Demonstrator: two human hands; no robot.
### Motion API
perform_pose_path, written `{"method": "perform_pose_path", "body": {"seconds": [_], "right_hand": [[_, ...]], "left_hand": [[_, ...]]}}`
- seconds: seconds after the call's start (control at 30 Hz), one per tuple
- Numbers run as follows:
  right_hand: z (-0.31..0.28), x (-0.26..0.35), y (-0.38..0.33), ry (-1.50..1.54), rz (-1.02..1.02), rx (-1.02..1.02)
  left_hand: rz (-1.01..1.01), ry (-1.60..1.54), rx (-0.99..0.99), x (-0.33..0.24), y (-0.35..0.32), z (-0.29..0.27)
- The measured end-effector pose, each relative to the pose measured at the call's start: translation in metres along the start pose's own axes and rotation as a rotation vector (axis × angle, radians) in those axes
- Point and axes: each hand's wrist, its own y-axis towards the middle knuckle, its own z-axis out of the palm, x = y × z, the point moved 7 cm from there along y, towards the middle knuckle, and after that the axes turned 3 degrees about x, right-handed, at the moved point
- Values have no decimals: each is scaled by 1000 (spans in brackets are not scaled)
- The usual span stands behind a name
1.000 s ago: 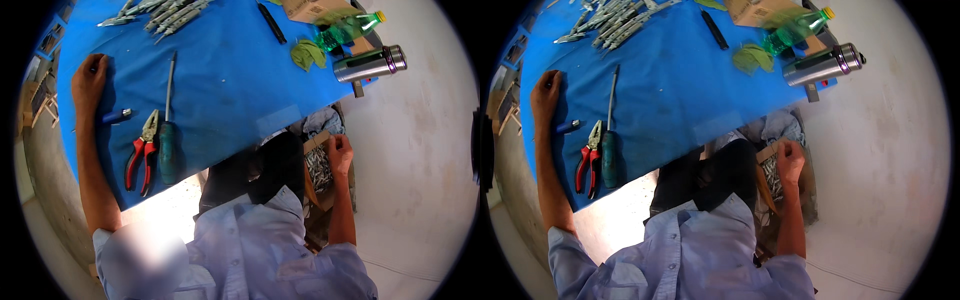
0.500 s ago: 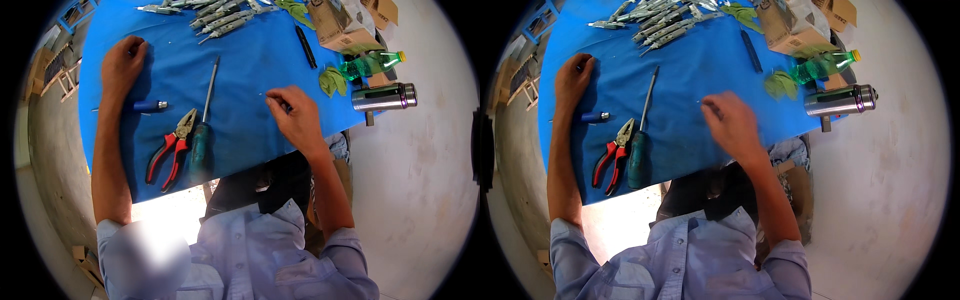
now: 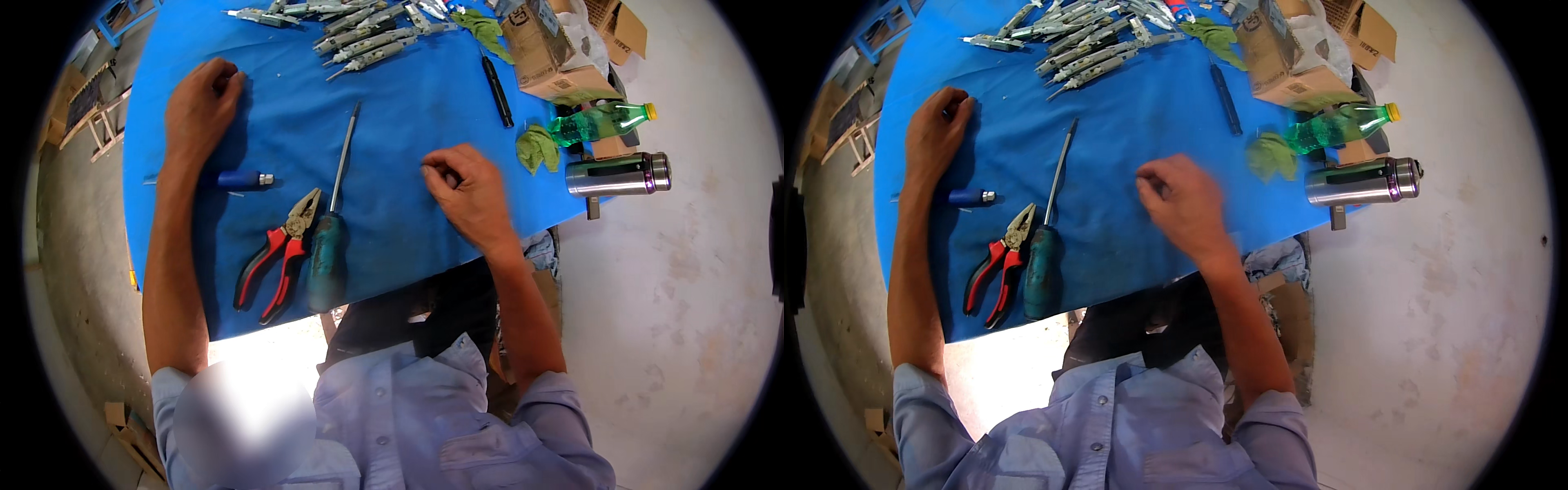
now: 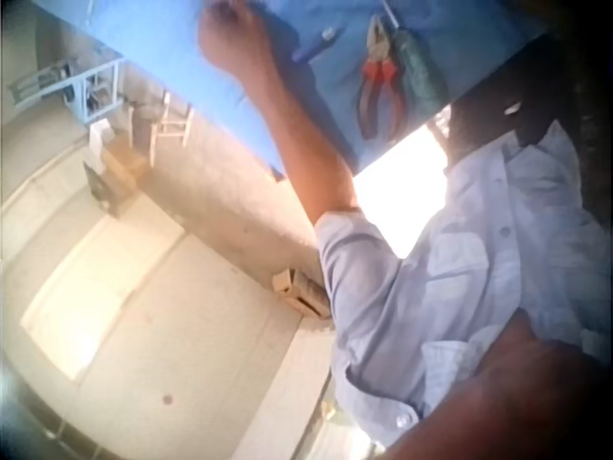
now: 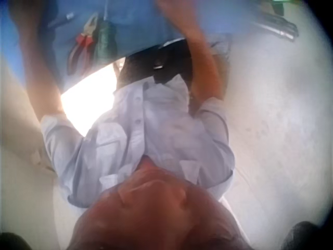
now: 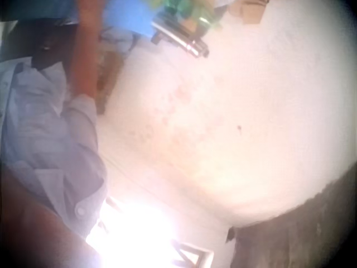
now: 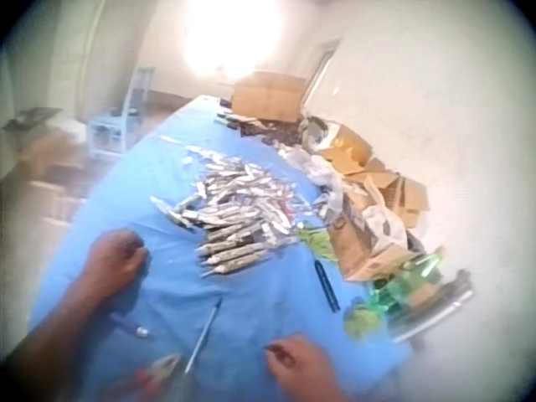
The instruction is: The person disassembles small metal components at a table using a screwdriver and pliers, placing the parts into a cardboard box.
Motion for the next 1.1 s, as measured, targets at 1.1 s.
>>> {"method": "perform_pose_path", "body": {"seconds": [1.1], "right_hand": [[-124,-171,59,-364,393,-165]], "left_hand": [[-20,24,16,-5,-2,0]]}}
